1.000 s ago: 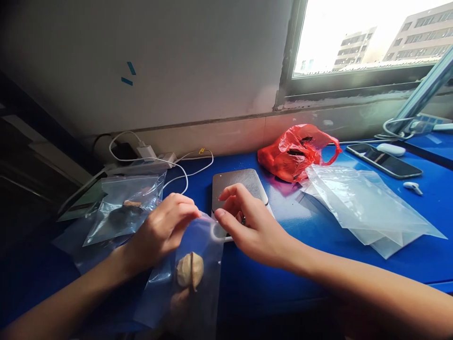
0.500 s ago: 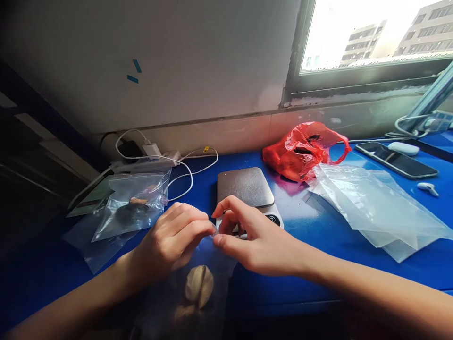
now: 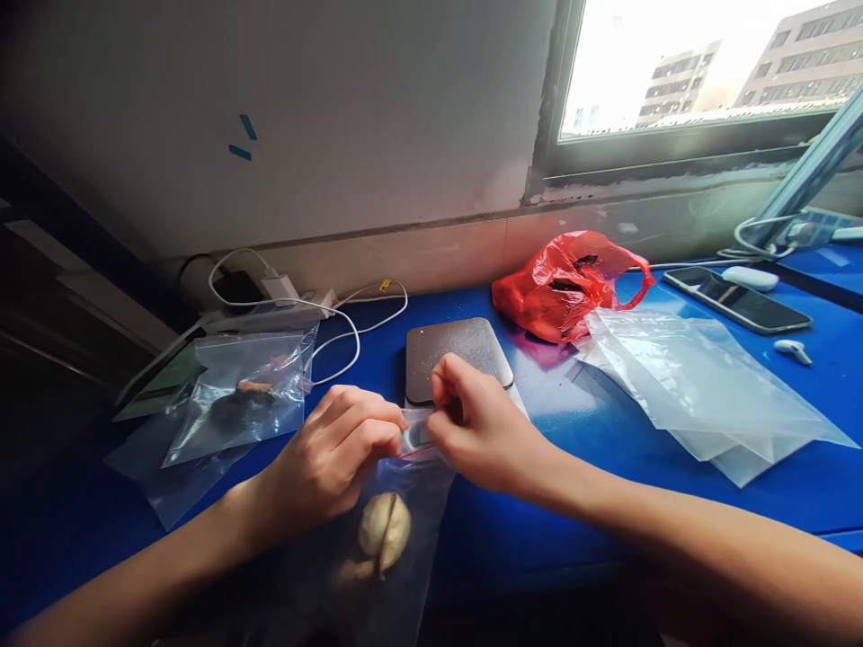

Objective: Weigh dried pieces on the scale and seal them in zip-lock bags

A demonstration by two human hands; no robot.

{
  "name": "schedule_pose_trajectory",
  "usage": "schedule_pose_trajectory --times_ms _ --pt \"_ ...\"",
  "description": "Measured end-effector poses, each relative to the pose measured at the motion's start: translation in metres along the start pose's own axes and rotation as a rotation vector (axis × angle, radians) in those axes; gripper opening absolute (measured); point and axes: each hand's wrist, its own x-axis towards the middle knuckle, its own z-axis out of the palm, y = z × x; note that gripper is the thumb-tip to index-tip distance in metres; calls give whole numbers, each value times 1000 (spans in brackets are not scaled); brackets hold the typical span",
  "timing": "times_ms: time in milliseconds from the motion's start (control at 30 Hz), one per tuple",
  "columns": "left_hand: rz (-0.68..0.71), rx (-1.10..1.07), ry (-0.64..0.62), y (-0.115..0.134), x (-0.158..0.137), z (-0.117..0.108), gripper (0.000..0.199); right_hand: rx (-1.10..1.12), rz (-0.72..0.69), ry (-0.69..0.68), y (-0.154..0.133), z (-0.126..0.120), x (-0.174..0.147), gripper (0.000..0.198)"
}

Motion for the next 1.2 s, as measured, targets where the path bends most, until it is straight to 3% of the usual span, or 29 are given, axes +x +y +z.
schedule_pose_trajectory --times_ms 133,233,333,533,767,900,933,1000,1067,1133,1200 --pt "-80 -20 59 -4 -2 -3 17 -27 -50 -66 -9 -5 -2 7" --pt "-118 19 42 -10 -4 -2 14 -106 -106 -181 -17 -5 -7 16" --pt "-147 69 6 -15 -5 -1 14 -183 -77 -219 -17 -3 -8 25" --pt "-203 55 -67 -24 -4 -5 14 -229 -79 -170 -10 -2 -6 30" --pt "-279 41 -190 -35 0 -18 15 -197 -117 1 -6 -13 1 48" --pt "-321 16 -80 -45 -1 -26 15 -44 -22 66 -5 -16 3 27" --pt "-368 4 -20 -48 -1 -28 14 0 -1 71 -5 -15 3 27" --pt "-497 -34 116 -51 -2 -33 11 61 30 40 -7 -14 0 50" --pt "-613 -96 229 -50 -3 -37 8 83 56 -36 -7 -11 -2 60" --pt "-664 -166 290 -46 -1 -40 6 102 65 -97 -6 -8 -4 56" --pt "-644 -225 271 -43 1 -43 7 105 46 -105 -4 -5 -3 42"
